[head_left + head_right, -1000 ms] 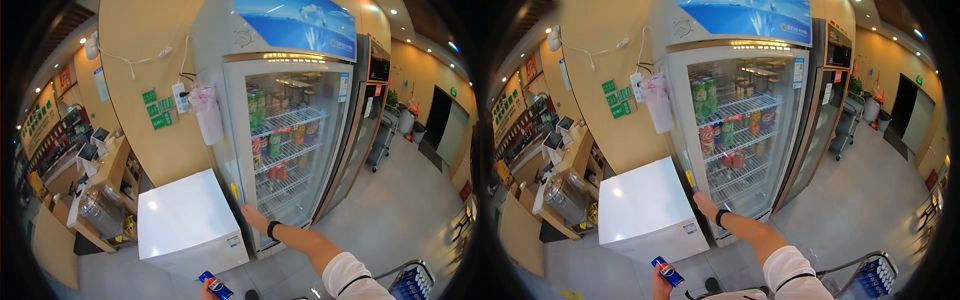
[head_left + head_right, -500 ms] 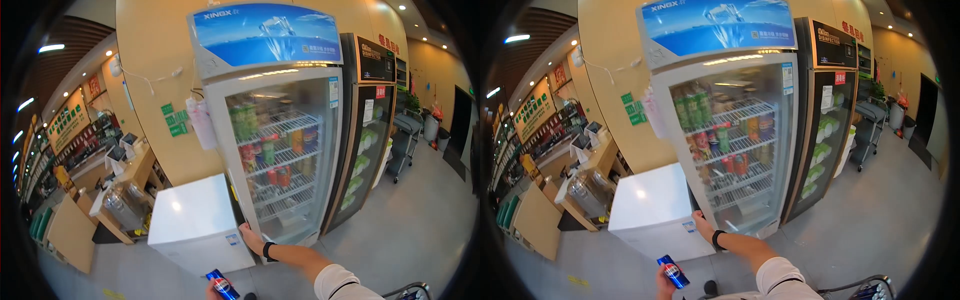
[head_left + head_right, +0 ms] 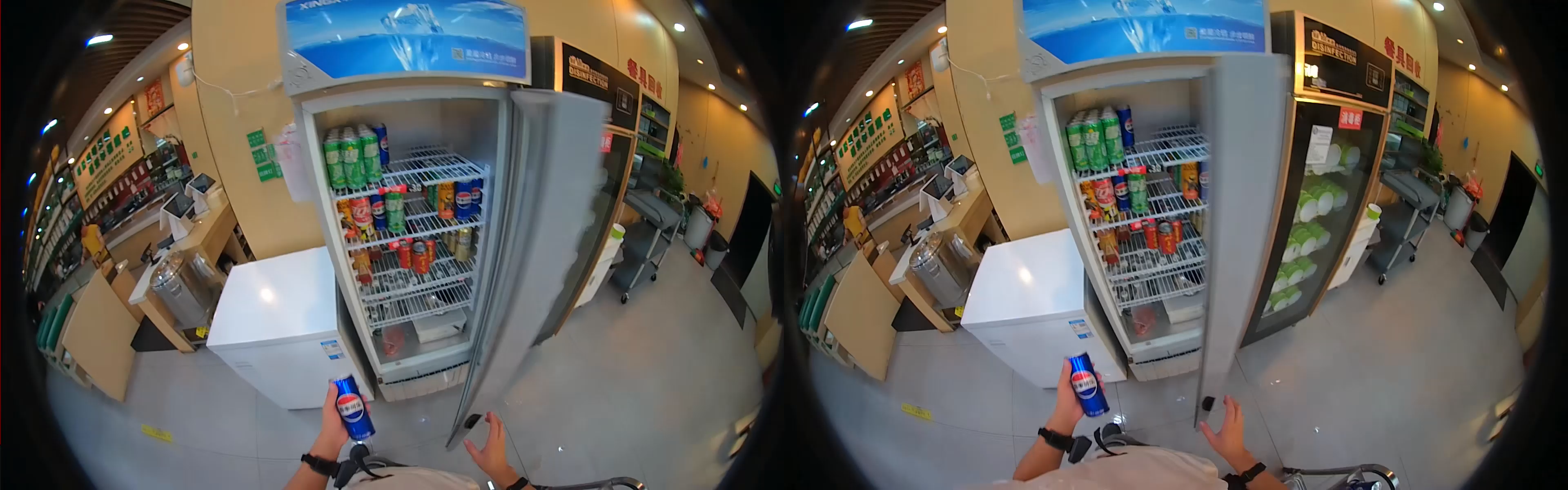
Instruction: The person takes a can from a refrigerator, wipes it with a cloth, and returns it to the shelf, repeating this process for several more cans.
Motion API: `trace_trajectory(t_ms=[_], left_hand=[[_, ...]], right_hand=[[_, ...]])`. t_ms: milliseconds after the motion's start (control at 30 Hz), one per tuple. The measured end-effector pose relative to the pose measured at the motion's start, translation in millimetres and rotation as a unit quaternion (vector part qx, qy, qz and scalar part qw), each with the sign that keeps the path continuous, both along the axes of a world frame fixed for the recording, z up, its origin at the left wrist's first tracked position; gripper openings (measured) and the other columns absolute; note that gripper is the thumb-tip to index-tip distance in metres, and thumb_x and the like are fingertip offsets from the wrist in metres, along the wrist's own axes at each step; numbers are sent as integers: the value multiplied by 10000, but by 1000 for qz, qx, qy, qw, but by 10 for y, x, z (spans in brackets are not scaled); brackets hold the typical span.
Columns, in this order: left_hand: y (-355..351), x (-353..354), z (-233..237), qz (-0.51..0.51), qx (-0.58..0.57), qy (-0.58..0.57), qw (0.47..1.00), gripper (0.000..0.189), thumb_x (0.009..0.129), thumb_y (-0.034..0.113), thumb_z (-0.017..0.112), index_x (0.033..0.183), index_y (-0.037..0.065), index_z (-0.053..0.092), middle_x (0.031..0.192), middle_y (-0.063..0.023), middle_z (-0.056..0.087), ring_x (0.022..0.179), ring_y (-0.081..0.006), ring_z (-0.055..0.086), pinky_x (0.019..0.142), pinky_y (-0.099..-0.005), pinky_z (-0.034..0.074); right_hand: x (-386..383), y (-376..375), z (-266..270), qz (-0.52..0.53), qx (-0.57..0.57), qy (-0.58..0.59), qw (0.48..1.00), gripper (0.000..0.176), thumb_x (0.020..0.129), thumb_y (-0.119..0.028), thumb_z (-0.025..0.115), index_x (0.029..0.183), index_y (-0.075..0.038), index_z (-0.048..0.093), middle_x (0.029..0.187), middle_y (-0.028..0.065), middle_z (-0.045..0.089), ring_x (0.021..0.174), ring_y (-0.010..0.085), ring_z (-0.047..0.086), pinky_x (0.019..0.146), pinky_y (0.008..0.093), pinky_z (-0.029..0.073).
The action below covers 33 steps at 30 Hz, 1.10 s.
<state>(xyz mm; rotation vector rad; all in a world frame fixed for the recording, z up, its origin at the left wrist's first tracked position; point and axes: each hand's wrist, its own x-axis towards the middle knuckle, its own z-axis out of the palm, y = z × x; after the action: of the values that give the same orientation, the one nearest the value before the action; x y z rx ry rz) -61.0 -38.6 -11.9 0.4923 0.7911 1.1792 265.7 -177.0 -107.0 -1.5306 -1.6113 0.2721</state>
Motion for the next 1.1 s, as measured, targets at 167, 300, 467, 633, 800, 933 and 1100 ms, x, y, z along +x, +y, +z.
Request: trace_trajectory(t_ms=[167, 300, 467, 633, 800, 933, 1100], left_hand=[[303, 656, 167, -44, -8, -22, 999, 619, 880, 673, 434, 1040, 90, 565, 779, -92, 634, 666, -221, 635, 617, -372, 547], [315, 1085, 504, -49, 5, -31, 998, 644, 872, 697, 421, 1022, 85, 556, 757, -73, 622, 657, -206, 632, 601, -343, 541], [451, 1266, 607, -67, 26, -12, 997, 663, 878, 713, 388, 1011, 83, 548, 751, -71, 616, 647, -200, 628, 590, -340, 534], [732, 1344, 582, -76, 26, -4, 997, 683, 873, 723, 385, 1010, 74, 549, 751, -73, 627, 633, -190, 637, 576, -321, 543], [1152, 1359, 453, -62, 66, 32, 995, 699, 901, 702, 330, 1059, 58, 550, 794, -93, 643, 678, -199, 653, 627, -328, 556], [1500, 1455, 455, -134, 243, 114, 954, 756, 832, 647, 554, 1223, 2, 498, 1035, -119, 650, 895, -211, 659, 737, -351, 564], [2046, 1688, 984, -178, 489, 185, 833, 854, 761, 650, 658, 1271, -14, 489, 1207, -131, 547, 1140, -247, 522, 972, -369, 394]], right_hand=[[442, -72, -740, -242, -15, 109, 964, 829, 819, -205, 724, 1395, 133, 233, 1412, 291, 335, 1313, 377, 347, 1101, 418, 255], [1021, -18, -610, -327, 50, 218, 918, 723, 856, -186, 687, 1382, 109, 288, 1329, 284, 444, 1239, 360, 443, 1067, 391, 307], [1615, 35, -410, -370, 31, 228, 900, 644, 899, -202, 643, 1362, 105, 317, 1296, 260, 488, 1200, 327, 486, 1041, 375, 341], [1858, 92, -469, -380, 11, 302, 874, 657, 891, -174, 642, 1376, 108, 301, 1329, 263, 451, 1222, 350, 466, 1050, 383, 344], [1214, 153, -1217, -428, 13, 241, 871, 656, 878, -114, 643, 1413, 44, 297, 1378, 204, 414, 1209, 286, 492, 998, 360, 418], [338, 1087, 410, 41, -162, 362, 917, 636, 857, -103, 667, 1402, -27, 350, 1296, 158, 516, 1170, 239, 538, 941, 328, 456], [-167, 2276, 1972, 108, 16, 219, 970, 590, 837, -181, 710, 1327, -9, 428, 1153, 139, 615, 1041, 229, 616, 869, 322, 496]])
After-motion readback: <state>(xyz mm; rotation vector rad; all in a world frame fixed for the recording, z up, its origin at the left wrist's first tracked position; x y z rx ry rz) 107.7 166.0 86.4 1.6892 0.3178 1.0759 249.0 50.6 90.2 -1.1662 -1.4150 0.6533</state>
